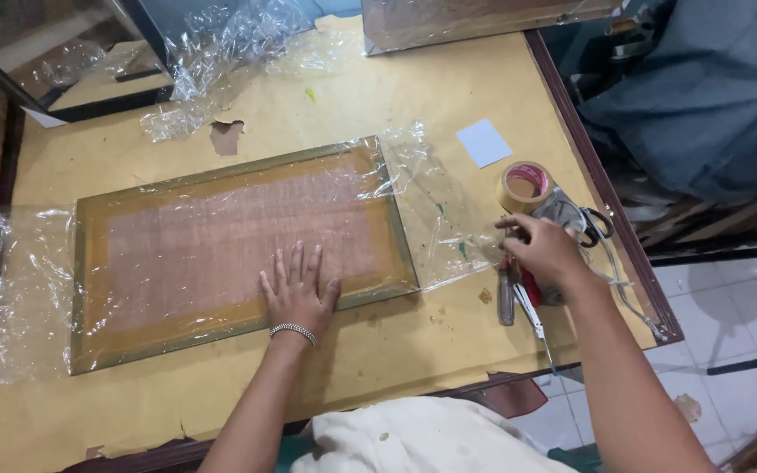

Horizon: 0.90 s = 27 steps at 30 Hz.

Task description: Wrapping a framed mirror in protective plastic film and trimming the edges with a utility knife.

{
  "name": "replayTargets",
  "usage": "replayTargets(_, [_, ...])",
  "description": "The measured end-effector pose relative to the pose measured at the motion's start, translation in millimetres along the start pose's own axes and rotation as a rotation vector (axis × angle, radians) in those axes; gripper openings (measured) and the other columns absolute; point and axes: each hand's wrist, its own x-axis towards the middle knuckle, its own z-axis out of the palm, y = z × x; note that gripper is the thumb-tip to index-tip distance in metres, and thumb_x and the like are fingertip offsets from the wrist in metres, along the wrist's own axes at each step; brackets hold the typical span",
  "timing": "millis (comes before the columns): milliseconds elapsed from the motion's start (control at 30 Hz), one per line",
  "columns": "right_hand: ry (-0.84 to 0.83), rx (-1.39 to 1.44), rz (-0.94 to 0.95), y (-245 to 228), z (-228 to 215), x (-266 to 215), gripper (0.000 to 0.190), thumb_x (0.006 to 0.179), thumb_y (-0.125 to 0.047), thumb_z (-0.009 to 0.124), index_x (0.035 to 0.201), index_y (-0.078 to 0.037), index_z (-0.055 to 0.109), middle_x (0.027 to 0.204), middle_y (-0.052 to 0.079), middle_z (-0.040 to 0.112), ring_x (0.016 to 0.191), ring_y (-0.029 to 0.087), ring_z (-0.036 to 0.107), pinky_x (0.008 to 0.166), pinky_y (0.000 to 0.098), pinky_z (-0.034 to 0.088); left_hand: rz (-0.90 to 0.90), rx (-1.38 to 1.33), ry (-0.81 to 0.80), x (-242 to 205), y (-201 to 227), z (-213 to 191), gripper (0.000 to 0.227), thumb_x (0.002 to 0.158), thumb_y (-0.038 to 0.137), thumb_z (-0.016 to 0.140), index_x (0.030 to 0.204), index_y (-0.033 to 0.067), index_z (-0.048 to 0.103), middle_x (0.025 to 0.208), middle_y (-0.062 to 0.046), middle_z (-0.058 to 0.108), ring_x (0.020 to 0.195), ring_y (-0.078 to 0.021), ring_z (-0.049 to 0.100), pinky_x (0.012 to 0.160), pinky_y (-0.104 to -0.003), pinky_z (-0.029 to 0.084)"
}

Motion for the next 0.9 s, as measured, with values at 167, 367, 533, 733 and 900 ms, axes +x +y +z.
replayTargets(167, [0.100, 0.085, 0.049, -9, 35, 33, 0.054, 0.074, -0.044, 0.055, 0.125, -0.034, 0.043, 0.085, -0.003, 0.068, 0.097, 0.024, 0.060, 0.092, 0.0455, 0.036, -0.015, 0.008, -0.014, -2, 3, -4, 0.062, 0.081, 0.059, 0.026, 0.138, 0.0371, 0.013, 0.148, 0.004, 0.007, 0.136, -0.0276, 0.003, 0.105, -0.055, 0.006])
replayTargets(367, [0.380, 0.018, 0.237, 40, 26, -2, 0.028, 0.083, -0.043, 0.050, 0.100, -0.023, 0.061, 0.081, 0.005, 0.067, 0.083, 0.028, 0.064, 0.074, 0.0419, 0.048, -0.014, 0.010, -0.026, -2, 3, -5, 0.062, 0.081, 0.058, 0.024, 0.138, 0.0361, 0.012, 0.148, 0.004, 0.006, 0.136, -0.0277, 0.002, 0.105, -0.055, 0.005])
replayTargets(533, [-0.030, -0.051, 0.278, -33, 5, -58, 0.073, 0.069, -0.052, 0.058, 0.125, -0.008, 0.041, 0.111, 0.019, 0.054, 0.104, 0.038, 0.055, 0.083, 0.0493, 0.048, -0.008, 0.021, -0.018, -1, 0, 0, 0.062, 0.082, 0.058, 0.023, 0.138, 0.0364, 0.012, 0.148, 0.003, 0.006, 0.136, -0.0278, 0.001, 0.105, -0.055, 0.004])
replayTargets(733, [-0.050, 0.102, 0.373, -11, 36, -40, 0.072, 0.066, -0.037, 0.061, 0.128, -0.011, 0.034, 0.114, 0.015, 0.049, 0.104, 0.039, 0.054, 0.084, 0.0492, 0.047, 0.007, 0.022, 0.024, -1, -1, 4, 0.062, 0.081, 0.059, 0.023, 0.138, 0.0370, 0.011, 0.148, 0.003, 0.006, 0.135, -0.0283, 0.003, 0.105, -0.056, 0.005])
replayTargets(900, [0.015, 0.112, 0.420, -1, 31, -38, 0.060, 0.066, -0.036, 0.056, 0.122, -0.021, 0.042, 0.110, 0.012, 0.058, 0.102, 0.033, 0.058, 0.084, 0.0432, 0.048, 0.018, 0.028, 0.054, 0, -2, 8, 0.062, 0.082, 0.058, 0.024, 0.138, 0.0363, 0.013, 0.148, 0.003, 0.008, 0.135, -0.0292, 0.005, 0.104, -0.057, 0.006])
